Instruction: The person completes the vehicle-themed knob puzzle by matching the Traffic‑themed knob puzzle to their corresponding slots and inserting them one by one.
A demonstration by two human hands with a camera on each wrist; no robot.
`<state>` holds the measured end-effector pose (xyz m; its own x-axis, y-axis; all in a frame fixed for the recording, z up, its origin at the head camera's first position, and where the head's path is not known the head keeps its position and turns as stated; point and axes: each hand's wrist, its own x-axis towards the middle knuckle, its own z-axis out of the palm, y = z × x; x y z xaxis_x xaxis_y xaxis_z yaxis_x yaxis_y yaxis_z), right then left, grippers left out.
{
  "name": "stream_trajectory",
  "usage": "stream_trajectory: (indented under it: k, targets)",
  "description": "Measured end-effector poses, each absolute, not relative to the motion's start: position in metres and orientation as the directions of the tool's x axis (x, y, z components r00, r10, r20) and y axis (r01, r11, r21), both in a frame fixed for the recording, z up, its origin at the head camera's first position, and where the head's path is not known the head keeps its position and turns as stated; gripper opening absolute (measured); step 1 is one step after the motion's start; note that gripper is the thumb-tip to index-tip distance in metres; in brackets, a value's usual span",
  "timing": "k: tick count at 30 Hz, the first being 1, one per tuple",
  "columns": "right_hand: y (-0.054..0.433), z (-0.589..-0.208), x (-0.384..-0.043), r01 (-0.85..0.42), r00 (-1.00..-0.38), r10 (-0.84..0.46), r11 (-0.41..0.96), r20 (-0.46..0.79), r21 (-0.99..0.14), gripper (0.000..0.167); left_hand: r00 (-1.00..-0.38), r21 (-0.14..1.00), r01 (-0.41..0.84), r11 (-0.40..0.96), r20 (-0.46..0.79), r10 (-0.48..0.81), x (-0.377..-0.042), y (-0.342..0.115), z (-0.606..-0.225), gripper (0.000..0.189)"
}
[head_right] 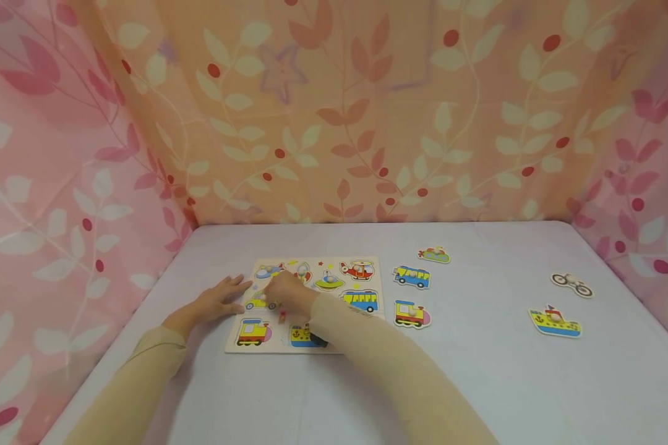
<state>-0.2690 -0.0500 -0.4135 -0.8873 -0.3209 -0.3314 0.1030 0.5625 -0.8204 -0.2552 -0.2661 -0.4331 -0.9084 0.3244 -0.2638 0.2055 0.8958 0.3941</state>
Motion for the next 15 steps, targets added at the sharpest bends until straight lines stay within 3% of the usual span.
stream_trajectory:
  k: [15]
  targets:
    - [0.034,-0.383,-0.272,0.086,-0.929,-0.292,0.424,-0.227,-0.902,0.027,-0.907,0.394,0.144,0.908,-0.314,0.28,-0.255,-0.265,-0.433,0.075]
